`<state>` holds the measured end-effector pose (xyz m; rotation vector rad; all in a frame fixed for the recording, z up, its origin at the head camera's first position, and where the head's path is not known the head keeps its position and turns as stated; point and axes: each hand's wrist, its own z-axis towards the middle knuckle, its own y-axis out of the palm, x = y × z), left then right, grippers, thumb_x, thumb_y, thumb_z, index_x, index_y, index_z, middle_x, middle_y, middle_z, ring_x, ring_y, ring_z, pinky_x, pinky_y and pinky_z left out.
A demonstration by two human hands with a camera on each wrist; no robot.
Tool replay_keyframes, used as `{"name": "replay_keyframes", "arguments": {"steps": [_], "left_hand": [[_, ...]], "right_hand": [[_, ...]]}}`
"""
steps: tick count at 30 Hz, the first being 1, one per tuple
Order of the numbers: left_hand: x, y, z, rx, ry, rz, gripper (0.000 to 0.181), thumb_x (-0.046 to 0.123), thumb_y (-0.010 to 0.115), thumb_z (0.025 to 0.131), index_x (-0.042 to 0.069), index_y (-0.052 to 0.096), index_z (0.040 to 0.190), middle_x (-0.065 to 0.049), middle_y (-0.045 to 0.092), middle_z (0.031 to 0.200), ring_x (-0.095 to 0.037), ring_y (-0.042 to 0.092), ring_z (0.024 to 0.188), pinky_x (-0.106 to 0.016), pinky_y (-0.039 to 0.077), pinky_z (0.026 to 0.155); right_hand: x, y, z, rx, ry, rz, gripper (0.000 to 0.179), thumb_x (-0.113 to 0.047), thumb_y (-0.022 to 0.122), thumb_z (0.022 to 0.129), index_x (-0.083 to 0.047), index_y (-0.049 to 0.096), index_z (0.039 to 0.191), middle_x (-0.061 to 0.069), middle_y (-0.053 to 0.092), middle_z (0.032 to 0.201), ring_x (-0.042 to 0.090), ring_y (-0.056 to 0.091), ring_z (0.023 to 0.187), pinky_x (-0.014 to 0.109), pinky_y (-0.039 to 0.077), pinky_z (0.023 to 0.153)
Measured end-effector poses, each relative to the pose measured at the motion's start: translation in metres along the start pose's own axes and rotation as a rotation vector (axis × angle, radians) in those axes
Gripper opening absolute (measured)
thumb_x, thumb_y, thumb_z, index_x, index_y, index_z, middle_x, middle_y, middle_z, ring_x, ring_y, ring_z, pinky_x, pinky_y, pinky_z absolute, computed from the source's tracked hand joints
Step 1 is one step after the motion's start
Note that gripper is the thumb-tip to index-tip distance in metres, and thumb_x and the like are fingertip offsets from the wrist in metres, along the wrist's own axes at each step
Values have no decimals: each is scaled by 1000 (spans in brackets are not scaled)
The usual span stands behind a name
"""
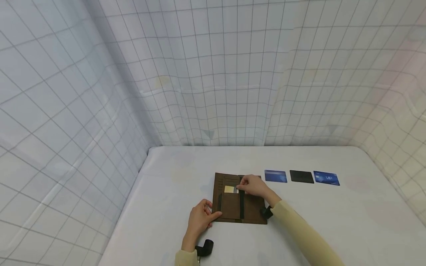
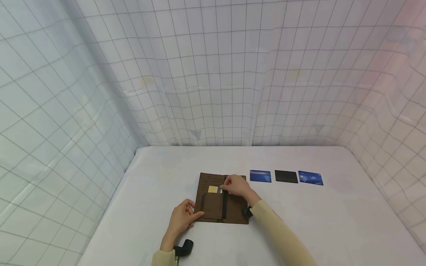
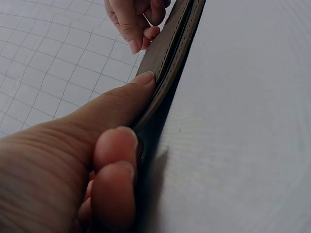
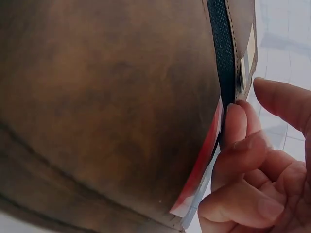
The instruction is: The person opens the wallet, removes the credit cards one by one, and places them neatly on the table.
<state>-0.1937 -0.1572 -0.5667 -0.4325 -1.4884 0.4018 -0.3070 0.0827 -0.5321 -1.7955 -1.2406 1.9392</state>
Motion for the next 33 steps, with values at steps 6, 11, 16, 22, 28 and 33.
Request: {"name": "replay_keyframes", "arguments": {"steps": [6,11,16,22,28,33], "left_hand": [[0,-1,2,-3,-3,-1,41,31,81,75,7,54,93,4,52,58,-7,50,34,-23,38,38],[1,-2,4,0,-4,4,40,31,81,76,7,54,93,4,52,58,-8,50,34,-23,39,39],[3,-3,4,3,4,8,39,29,81,76,7,54,93,4,51,58,-7,50,34,-23,38,38],[3,-2,1,5,-3,8,39,29,81,75,7,55,93,4,51,57,-7,49,34,-23,37,38],[2,-1,0,11,-1,10,39,29,81,75,7,55,93,5,51,57,-7,49,33,-23,37,38],[1,0,1,1,-9,7,39,30,81,76,7,55,93,5,52,58,-8,50,34,-23,39,39]], "right_hand": [[-7,-2,2,-16,-13,20,19,-25,69,88,-9,63,80,-1,59,64,13,57,53,28,41,50],[-9,-2,6,-15,-8,-12,20,-27,67,89,-10,63,80,-2,58,66,13,56,54,28,41,51],[-10,0,9,-22,24,-8,20,-25,66,90,-8,63,80,-2,59,70,13,55,56,29,41,52],[-10,4,11,-59,69,-2,19,-22,61,93,-7,62,81,-1,58,72,13,53,56,28,40,52],[-9,6,13,-55,120,8,22,-24,61,93,-9,62,78,-1,54,64,12,49,51,27,38,49],[-7,8,14,10,137,4,23,-24,64,91,-9,64,74,-1,57,62,12,52,49,27,41,49]]}}
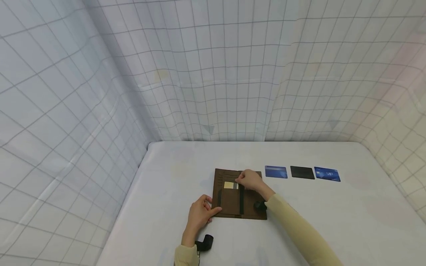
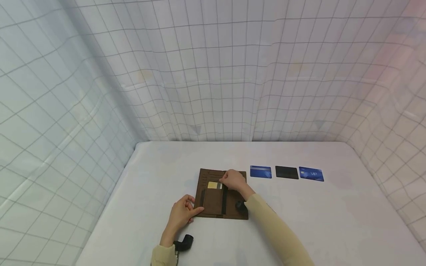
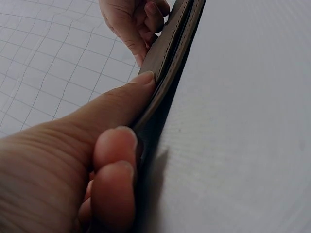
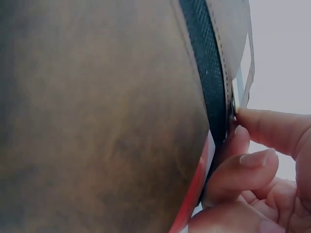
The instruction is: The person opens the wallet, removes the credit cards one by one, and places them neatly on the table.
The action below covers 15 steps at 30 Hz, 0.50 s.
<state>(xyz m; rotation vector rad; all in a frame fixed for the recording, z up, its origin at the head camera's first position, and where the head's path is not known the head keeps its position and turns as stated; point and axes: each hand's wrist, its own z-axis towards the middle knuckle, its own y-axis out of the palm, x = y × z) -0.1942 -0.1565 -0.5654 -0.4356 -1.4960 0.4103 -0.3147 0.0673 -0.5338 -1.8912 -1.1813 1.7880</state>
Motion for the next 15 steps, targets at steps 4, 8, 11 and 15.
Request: {"name": "replay_keyframes", "arguments": {"steps": [4,8,11,15], "left_hand": [[1,-1,0,-8,-2,2,40,31,81,76,7,55,94,5,52,58,-8,51,35,-24,39,39],[1,-1,-1,-7,-11,6,39,30,81,76,7,55,94,4,52,58,-8,51,35,-24,39,39],[1,-1,-1,-5,-12,6,39,30,81,76,7,55,94,4,52,59,-8,50,35,-24,39,39],[0,0,0,-5,-12,6,40,31,81,76,7,55,94,4,51,59,-8,50,35,-24,38,39]], "right_hand": [[-2,-2,1,12,14,-12,20,-24,68,89,-8,66,76,-1,58,60,12,54,47,28,43,50],[-4,-3,2,-20,22,-33,23,-26,68,89,-10,67,72,-2,55,54,10,50,44,26,41,47],[-4,-3,3,-41,24,-46,29,-27,67,89,-10,64,65,-3,49,49,9,46,41,25,36,44],[-4,-4,4,-45,34,-42,29,-25,66,90,-10,63,65,-4,45,49,8,42,41,25,32,44]]}}
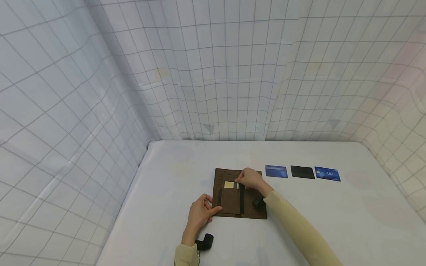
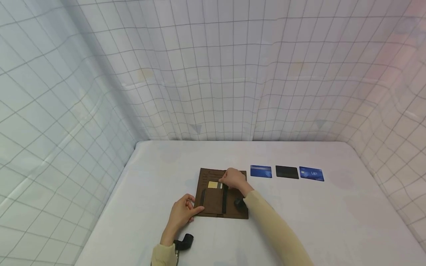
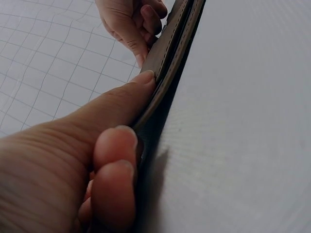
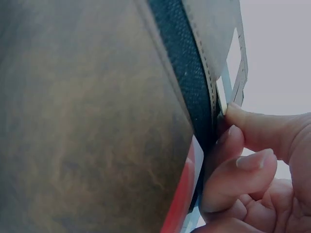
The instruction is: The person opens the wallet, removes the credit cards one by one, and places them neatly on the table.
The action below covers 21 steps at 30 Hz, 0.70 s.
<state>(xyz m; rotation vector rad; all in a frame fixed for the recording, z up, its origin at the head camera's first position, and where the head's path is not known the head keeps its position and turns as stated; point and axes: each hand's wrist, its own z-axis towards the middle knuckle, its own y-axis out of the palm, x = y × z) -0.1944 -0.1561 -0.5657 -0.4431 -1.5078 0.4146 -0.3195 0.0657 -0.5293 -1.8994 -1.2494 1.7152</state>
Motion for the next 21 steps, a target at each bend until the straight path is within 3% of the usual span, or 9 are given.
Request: {"name": "replay_keyframes", "arguments": {"steps": [7,11,18,21], "left_hand": [[2,0,0,-4,-1,-3,39,30,81,76,7,55,94,5,52,58,-8,51,35,-24,39,40],[1,0,1,-3,-4,-1,39,30,81,76,7,55,94,5,52,59,-8,50,35,-24,39,40],[-1,-1,1,-7,6,6,40,31,81,76,7,54,95,5,52,58,-7,50,35,-24,40,40],[-2,-1,1,-10,17,10,40,32,80,76,7,54,95,5,52,58,-7,50,35,-24,41,40]], "right_hand": [[1,1,1,51,-10,13,43,-27,61,93,-14,48,55,-5,38,47,8,34,41,24,26,41],[-1,-1,1,40,-11,17,44,-28,59,94,-15,43,56,-5,34,48,9,33,42,25,26,42],[-3,0,0,40,-19,-28,26,-33,63,91,-10,61,80,-3,55,70,12,49,53,28,39,52],[-3,0,1,21,-18,-26,30,-39,69,87,-9,63,90,-1,60,78,15,56,52,31,45,53]]}}
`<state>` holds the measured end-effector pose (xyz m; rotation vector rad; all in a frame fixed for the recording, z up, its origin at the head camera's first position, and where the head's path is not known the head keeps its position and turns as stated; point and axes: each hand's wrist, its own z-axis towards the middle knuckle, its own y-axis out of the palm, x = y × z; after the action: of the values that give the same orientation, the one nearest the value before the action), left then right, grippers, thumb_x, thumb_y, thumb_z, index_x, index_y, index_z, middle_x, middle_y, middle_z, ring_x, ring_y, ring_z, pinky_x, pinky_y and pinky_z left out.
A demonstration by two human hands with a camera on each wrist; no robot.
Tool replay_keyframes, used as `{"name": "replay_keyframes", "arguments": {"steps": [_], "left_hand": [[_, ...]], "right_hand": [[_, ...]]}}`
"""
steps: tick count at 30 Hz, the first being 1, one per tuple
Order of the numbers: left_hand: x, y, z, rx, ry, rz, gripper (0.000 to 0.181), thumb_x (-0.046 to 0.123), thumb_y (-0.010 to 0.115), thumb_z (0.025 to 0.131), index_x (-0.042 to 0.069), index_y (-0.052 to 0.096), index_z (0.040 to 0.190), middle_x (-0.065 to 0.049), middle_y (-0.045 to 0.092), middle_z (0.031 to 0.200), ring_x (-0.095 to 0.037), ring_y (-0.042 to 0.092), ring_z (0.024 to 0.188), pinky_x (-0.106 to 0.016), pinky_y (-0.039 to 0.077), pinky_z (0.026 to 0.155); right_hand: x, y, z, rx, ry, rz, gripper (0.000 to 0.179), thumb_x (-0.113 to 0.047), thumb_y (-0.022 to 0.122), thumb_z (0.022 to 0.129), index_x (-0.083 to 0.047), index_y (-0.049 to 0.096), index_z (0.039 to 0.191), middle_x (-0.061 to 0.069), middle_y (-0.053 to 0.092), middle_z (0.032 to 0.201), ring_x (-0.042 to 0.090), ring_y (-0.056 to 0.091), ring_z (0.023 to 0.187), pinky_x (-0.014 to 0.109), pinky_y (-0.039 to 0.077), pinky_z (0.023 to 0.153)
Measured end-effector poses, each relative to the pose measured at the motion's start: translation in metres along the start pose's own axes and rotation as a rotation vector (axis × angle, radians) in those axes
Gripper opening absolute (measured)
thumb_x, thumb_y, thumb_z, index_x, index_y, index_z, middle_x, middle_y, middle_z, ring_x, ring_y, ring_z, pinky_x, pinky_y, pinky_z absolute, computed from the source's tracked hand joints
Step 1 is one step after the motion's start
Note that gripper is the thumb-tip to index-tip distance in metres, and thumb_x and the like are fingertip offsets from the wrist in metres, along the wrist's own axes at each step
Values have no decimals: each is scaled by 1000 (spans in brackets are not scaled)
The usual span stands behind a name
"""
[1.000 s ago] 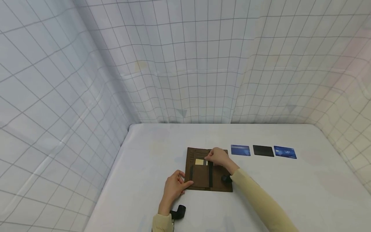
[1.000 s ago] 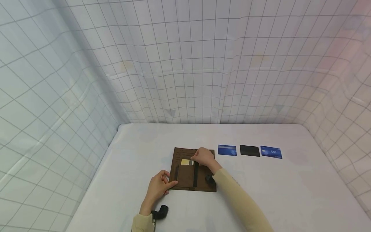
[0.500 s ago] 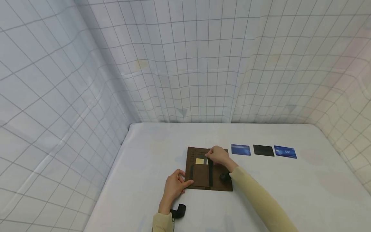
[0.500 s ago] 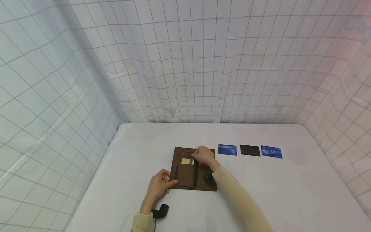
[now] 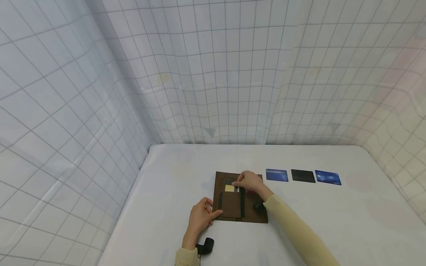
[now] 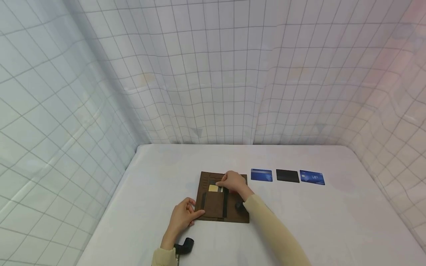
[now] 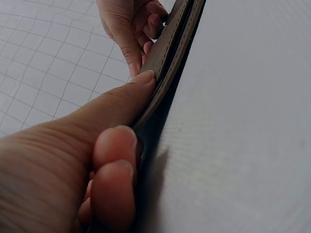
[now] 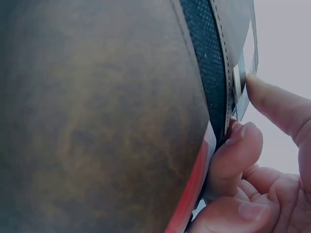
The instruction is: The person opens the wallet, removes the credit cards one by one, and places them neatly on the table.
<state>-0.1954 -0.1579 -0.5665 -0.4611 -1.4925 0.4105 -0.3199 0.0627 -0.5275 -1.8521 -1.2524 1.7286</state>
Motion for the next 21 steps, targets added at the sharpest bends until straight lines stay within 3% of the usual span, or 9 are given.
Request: {"name": "replay_keyframes", "arguments": {"steps": [6,13,21], "left_hand": [[1,-1,-1,5,6,0,40,32,80,77,7,54,94,5,52,58,-7,50,35,-24,40,40],[3,-1,-1,6,7,-10,39,30,80,77,6,54,94,5,52,57,-7,50,35,-24,41,40],[1,1,-1,12,4,-3,40,31,81,76,7,54,93,5,51,58,-7,50,35,-24,40,39]], "right_hand": [[0,1,3,8,-4,-5,28,-37,71,85,-10,65,88,-2,61,77,15,56,52,32,47,56],[-2,1,5,72,19,6,27,-32,69,87,-5,69,93,0,63,81,13,58,59,34,49,60],[4,4,7,112,5,136,25,-27,68,89,-3,63,94,3,59,74,16,58,59,33,49,59]]}}
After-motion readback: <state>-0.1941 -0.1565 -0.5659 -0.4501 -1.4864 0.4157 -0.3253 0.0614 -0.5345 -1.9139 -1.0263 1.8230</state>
